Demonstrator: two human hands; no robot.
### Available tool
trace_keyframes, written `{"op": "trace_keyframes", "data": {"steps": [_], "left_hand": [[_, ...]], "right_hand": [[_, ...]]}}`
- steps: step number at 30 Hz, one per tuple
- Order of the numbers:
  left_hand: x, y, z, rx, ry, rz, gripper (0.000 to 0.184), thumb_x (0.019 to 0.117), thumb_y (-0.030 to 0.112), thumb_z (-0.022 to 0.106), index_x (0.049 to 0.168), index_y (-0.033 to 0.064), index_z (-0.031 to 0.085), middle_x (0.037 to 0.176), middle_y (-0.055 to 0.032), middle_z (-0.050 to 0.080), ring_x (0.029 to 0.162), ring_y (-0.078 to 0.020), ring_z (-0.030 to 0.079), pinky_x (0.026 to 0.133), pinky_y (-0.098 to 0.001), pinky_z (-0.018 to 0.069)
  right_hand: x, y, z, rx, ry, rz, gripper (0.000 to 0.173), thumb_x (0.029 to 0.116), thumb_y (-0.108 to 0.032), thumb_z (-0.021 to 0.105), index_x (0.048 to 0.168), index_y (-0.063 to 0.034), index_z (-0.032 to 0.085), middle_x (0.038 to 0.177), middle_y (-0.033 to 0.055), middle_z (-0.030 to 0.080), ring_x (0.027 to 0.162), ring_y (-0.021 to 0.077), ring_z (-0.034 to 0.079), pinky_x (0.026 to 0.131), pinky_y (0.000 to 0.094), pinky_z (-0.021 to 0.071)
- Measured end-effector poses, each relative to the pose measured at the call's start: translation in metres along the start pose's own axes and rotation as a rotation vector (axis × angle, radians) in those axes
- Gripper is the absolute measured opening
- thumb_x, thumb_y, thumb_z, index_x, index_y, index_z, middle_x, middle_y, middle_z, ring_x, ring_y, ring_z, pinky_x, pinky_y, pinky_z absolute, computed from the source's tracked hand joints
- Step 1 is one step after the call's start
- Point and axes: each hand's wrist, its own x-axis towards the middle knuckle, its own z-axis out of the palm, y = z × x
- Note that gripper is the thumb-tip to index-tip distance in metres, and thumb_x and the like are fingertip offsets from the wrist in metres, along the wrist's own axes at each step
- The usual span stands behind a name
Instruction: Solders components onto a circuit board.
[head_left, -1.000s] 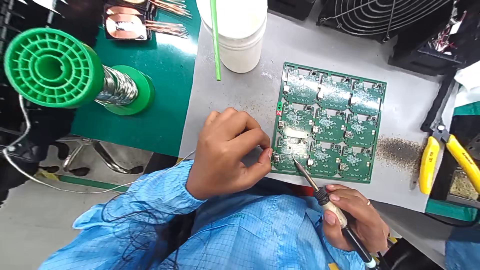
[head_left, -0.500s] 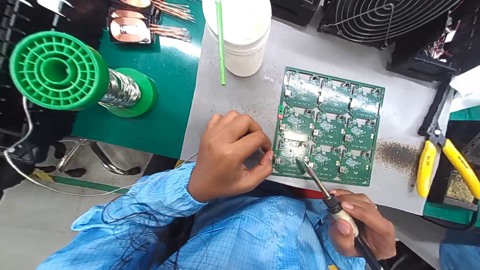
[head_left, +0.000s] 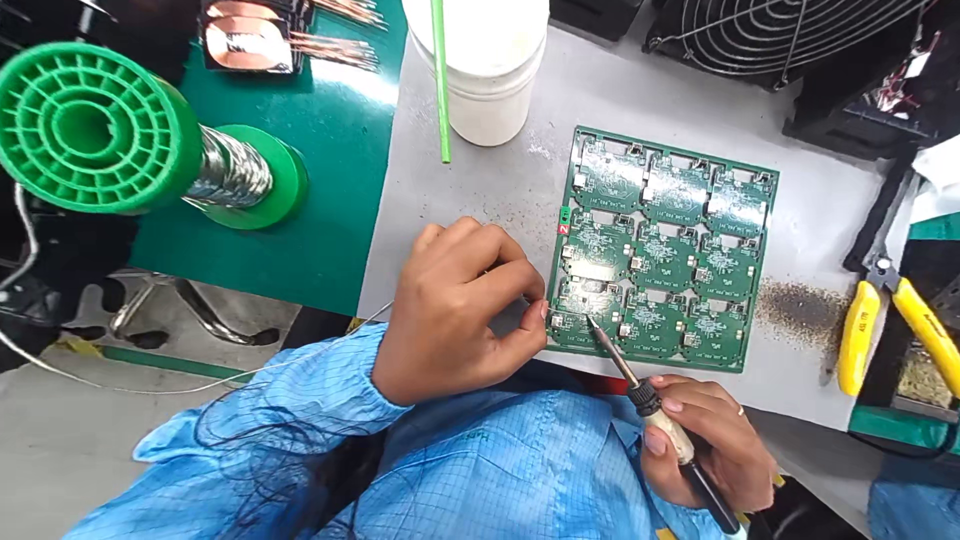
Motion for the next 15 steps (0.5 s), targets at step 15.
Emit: {"op": "trace_keyframes", "data": {"steps": [15], "left_hand": [[0.0002,0.0003,-0.0003,-0.009,0.007,-0.003,0.019,0.0911,0.022,0.060,0.078,0.0127,0.072,0.078,-0.0024,0.061,0.079,-0.0134,0.051,0.072,-0.0328,0.0326]], "right_hand": [[0.0011,-0.0020,0.0005,-0.029,-0.007,0.008,0.022,0.1001,-0.032,0.062,0.109,-0.0120,0.061,0.099,-0.0043,0.066,0.097,0.0044,0.068,0.089,0.0211,0.0567]]}}
